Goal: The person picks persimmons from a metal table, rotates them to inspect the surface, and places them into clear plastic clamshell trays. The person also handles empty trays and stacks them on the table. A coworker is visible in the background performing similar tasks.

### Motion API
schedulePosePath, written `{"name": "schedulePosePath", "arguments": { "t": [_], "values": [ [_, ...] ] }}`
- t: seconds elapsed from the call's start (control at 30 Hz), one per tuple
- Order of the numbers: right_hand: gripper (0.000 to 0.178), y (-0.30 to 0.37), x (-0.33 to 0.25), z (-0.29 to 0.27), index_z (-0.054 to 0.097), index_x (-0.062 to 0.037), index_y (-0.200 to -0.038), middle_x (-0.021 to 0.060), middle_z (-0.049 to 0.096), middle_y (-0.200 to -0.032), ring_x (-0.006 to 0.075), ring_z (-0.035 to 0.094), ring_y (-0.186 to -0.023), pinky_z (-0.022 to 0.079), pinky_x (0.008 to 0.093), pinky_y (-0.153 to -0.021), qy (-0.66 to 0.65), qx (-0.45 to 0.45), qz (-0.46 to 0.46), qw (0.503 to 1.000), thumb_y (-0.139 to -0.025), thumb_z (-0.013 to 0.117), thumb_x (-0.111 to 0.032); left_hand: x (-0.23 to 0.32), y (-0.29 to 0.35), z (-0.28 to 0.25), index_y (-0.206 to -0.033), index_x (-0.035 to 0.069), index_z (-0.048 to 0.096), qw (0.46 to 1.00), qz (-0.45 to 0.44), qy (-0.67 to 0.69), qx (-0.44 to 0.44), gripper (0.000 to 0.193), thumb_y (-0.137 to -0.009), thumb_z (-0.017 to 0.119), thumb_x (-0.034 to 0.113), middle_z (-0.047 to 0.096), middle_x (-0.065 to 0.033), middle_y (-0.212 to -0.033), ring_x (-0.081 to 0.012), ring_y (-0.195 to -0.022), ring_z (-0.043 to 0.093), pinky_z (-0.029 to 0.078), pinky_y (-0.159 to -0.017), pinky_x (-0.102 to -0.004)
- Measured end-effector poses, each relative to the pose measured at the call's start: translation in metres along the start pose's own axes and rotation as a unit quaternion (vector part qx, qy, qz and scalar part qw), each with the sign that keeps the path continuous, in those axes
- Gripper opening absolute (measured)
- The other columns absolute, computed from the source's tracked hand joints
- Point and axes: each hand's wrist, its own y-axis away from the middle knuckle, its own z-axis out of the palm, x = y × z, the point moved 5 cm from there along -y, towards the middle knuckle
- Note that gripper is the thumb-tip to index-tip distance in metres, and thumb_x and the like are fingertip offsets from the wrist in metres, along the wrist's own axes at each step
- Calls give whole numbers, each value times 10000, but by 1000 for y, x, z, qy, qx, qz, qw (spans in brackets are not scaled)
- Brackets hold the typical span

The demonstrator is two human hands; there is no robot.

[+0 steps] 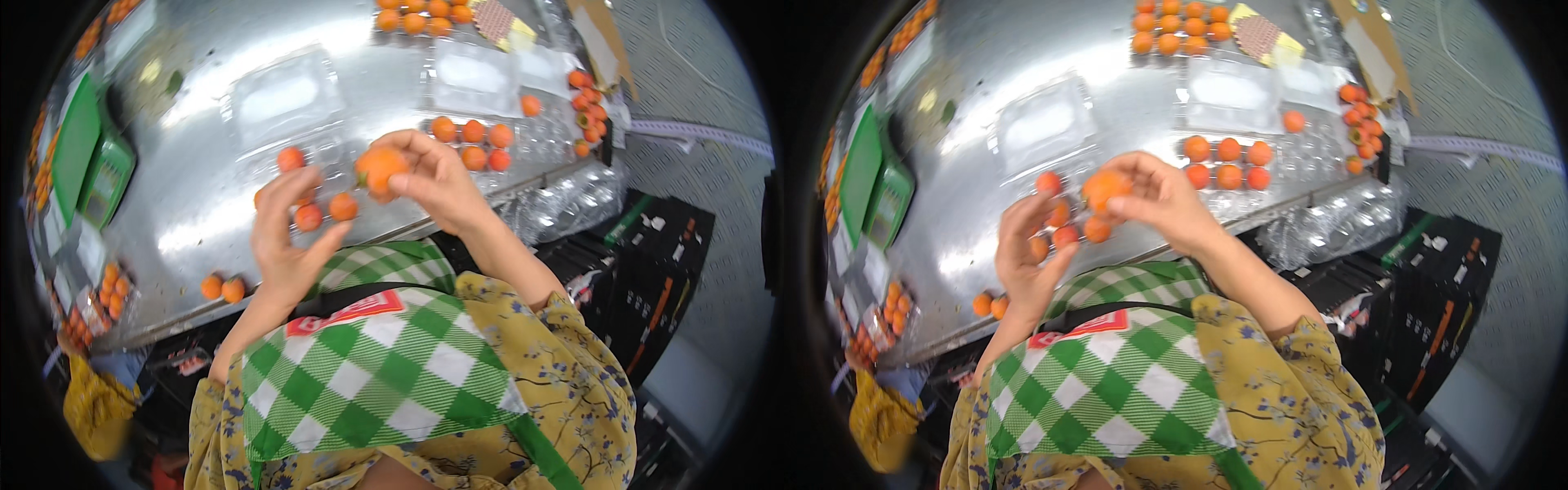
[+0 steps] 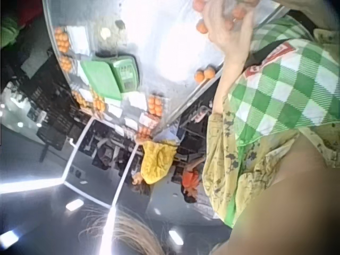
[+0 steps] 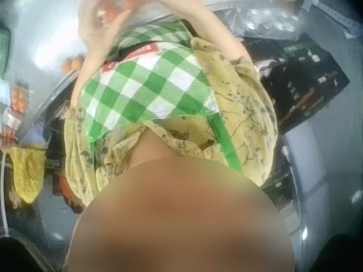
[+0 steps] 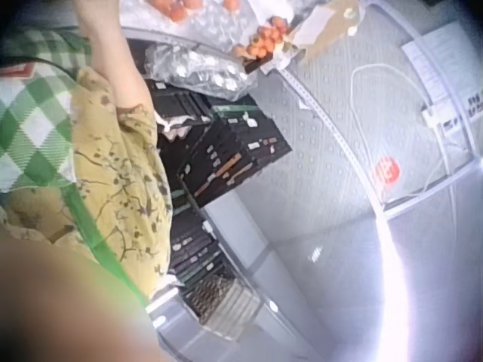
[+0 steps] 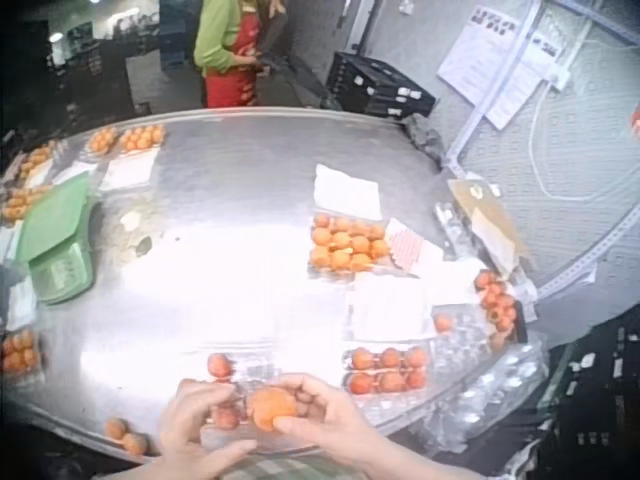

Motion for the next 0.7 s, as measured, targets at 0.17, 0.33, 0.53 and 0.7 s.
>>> {"name": "schedulePosePath", "arguments": {
  "t": [0.17, 0.33, 0.53, 0.7],
  "values": [
    [442, 24, -47, -163, 567, -6, -1185, 104, 662, -1048, 169, 657, -889, 543, 285, -741, 206, 280, -89, 934, -802, 741, -142, -20, 5, -8, -1235, 32, 553, 999, -39, 4, 8, 554, -728, 771, 73, 565, -119, -1169, -220, -1038, 609, 492, -858, -335],
    [457, 64, -83, -348, 632, -16, -1070, 101, 685, -944, 197, 660, -846, 516, 306, -737, 516, 448, -146, 715, -720, 788, -266, -33, 7, -11, -1264, 0, 514, 995, -98, 3, -37, 501, -798, 696, 41, 533, -104, -1240, -200, -1091, 570, 453, -949, -347],
    [486, 39, -84, -375, 641, -93, -1063, 147, 695, -941, 314, 670, -887, 516, 418, -791, 708, 401, 2, 581, -682, 753, -372, -43, 6, -17, -1251, 7, 530, 993, -105, -25, -36, 468, -809, 682, 32, 530, -107, -1235, -199, -1072, 578, 460, -926, -341],
    [540, 21, -83, -381, 639, -107, -1105, 158, 696, -999, 323, 665, -953, 517, 425, -823, 758, 350, 90, 542, -680, 736, -426, -59, 11, -32, -1224, 5, 552, 993, -115, -39, -8, 431, -810, 673, 6, 530, -108, -1221, -200, -1049, 593, 493, -887, -324]
  ]
}}
